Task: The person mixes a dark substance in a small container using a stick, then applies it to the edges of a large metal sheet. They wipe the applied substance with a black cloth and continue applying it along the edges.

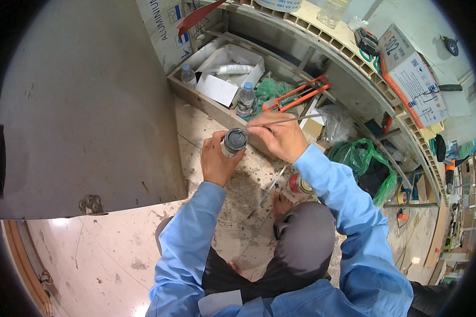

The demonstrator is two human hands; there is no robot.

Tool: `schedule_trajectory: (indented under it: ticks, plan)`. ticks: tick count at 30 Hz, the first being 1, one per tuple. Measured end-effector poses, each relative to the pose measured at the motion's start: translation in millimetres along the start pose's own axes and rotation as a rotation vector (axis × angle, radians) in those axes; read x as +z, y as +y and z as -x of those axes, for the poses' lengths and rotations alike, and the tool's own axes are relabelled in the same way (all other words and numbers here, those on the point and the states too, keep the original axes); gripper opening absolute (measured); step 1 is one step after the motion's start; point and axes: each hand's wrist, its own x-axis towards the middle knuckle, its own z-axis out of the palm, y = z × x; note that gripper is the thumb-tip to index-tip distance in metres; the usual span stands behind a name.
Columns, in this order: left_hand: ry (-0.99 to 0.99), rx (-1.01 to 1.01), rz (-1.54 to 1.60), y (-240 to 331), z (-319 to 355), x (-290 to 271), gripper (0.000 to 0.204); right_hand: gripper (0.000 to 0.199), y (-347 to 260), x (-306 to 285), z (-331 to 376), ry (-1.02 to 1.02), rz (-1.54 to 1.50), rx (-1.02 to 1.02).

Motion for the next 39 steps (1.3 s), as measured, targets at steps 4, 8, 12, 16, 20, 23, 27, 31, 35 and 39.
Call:
schedule_trajectory:
  ticks: [4, 8, 12, 16, 20, 23, 27, 31, 35, 39]
  plan:
    - [-0.006, -0.002, -0.024, -5.5, 0.9, -8.6, 0.064, 0.014, 5.1, 17.5, 12.4, 0.04, -0.181, 0.043]
    - [-0.016, 0.003, 0.0, -2.8, 3.9, -2.9, 0.064, 0.018, 14.7, 24.6, 4.7, 0.225, -0.12, 0.011]
    - [-0.017, -0.003, -0.021, -2.5, 1.9, -2.1, 0.063, 0.017, 11.9, 20.0, -0.6, -0.022, -0.235, 0.229]
    - [-0.03, -0.021, 0.027, 0.5, 2.1, 2.2, 0.062, 0.021, 11.3, 17.0, -11.7, 0.155, -0.111, 0.088]
    - [-0.019, -0.05, 0.01, -3.0, 0.2, 3.0, 0.063, 0.017, 12.7, 11.6, -5.5, -0.034, -0.163, 0.213]
    - [0.031, -0.029, 0.059, -4.6, 0.7, 4.0, 0.062, 0.016, 22.1, 14.6, -4.3, 0.026, -0.159, -0.032]
    - [0.033, -0.098, 0.125, -10.8, -5.4, 1.9, 0.059, 0.033, 27.8, 23.4, 2.5, -0.143, -0.292, -0.035]
    - [0.039, -0.117, 0.151, -19.3, -5.3, -0.5, 0.058, 0.056, 62.5, 21.3, 22.6, -0.138, -0.229, 0.075]
    - [0.092, -0.1, 0.1, -24.9, -3.8, -2.5, 0.057, 0.07, 151.4, 48.3, 10.7, 0.048, -0.053, 0.423]
    - [0.071, -0.16, 0.017, -30.3, -2.0, -8.1, 0.056, 0.084, 246.3, 116.3, -33.0, 0.212, 0.126, 0.438]
